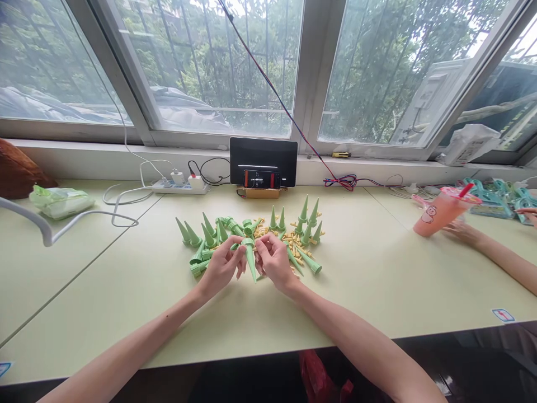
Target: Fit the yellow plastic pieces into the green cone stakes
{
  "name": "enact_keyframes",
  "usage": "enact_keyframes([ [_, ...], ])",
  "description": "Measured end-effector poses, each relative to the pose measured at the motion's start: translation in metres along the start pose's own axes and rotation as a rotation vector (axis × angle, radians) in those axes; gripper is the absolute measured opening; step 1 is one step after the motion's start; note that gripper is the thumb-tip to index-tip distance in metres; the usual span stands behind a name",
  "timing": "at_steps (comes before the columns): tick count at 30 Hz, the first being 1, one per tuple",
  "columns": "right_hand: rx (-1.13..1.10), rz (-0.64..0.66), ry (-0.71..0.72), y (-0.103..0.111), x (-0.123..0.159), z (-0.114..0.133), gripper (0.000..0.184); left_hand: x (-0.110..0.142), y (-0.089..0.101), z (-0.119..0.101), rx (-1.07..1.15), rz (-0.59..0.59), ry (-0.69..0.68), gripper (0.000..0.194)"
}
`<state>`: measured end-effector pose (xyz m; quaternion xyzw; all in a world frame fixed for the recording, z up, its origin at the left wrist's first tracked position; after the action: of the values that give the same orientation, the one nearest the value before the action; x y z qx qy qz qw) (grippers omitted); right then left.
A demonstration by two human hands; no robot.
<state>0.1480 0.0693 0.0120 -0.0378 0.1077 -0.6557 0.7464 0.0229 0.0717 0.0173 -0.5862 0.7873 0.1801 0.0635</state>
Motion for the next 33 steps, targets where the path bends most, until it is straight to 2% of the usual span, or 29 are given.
enact_keyframes([
  [4, -0.062, 0.014, -0.027, -0.001, -0.001, -0.007, 0.032, 0.0, 0.001, -0.003, 0.002, -0.029, -0.027, 0.034],
  [9, -0.137, 0.04, -0.07, -0.002, -0.003, -0.014, 0.033, 0.001, 0.005, -0.015, -0.082, -0.089, -0.149, 0.031],
  [14, -0.143, 0.037, -0.098, -0.004, -0.002, -0.012, 0.035, 0.002, 0.004, -0.027, -0.112, -0.094, -0.229, 0.028],
  [24, -0.363, 0.093, -0.286, -0.01, 0.0, -0.018, 0.039, -0.001, 0.001, -0.02, -0.132, 0.023, -0.238, 0.028],
  [29, -0.378, 0.147, -0.313, -0.013, 0.0, -0.021, 0.038, -0.002, 0.003, -0.021, -0.131, 0.017, -0.191, 0.025],
  [33, -0.357, 0.135, -0.29, -0.014, 0.0, -0.018, 0.037, -0.002, 0.002, -0.018, -0.122, 0.022, -0.164, 0.025],
])
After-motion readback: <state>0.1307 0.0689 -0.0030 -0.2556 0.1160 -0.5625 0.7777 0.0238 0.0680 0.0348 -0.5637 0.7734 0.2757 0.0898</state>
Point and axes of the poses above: each hand's wrist, its own x-axis away from the middle knuckle, its own y-axis out of the back of the hand, z = x × y, the point moved 8 cm from there along -x, towards the middle knuckle, and after that the axes turned 6 degrees about -y, right-handed, at the moved point
